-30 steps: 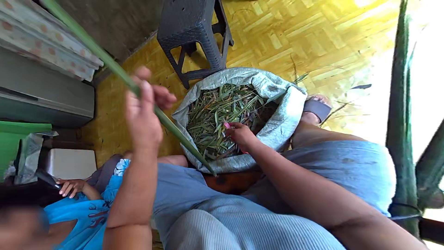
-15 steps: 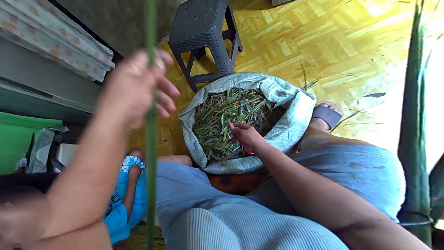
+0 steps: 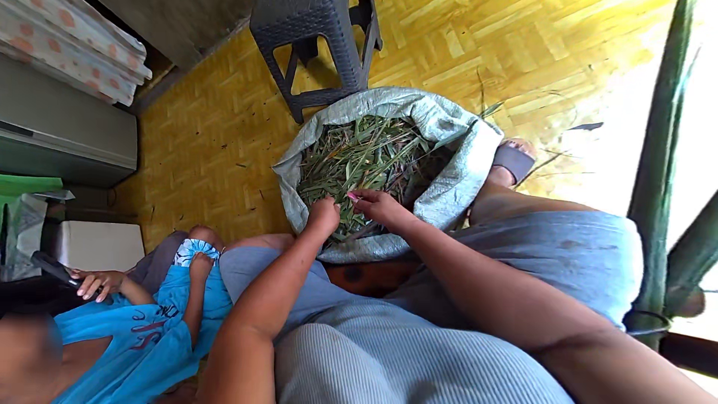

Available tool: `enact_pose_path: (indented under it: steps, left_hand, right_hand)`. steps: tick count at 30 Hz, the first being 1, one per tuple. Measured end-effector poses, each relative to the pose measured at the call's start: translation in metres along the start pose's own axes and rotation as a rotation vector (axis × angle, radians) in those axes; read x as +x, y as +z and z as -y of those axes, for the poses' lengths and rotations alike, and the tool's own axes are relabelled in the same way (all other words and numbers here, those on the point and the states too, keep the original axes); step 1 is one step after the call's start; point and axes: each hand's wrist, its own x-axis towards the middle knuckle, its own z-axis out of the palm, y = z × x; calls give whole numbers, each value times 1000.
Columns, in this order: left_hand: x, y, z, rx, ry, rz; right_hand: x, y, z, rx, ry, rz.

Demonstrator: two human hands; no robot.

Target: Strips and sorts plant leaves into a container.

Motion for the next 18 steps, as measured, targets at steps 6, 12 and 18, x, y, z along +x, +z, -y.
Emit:
enact_pose_path:
  steps: [6,12,18]
  left_hand:
    - [2,6,-6,85,-40,-37]
    - [0,5,-13,88,-70,-49]
    - [4,12,-10,92,-80,-43]
  right_hand:
    - [-2,5,1,-104,-7,70]
    - [-11,8,10,-121,37,106]
    - [0,7,-1,-234,26,118]
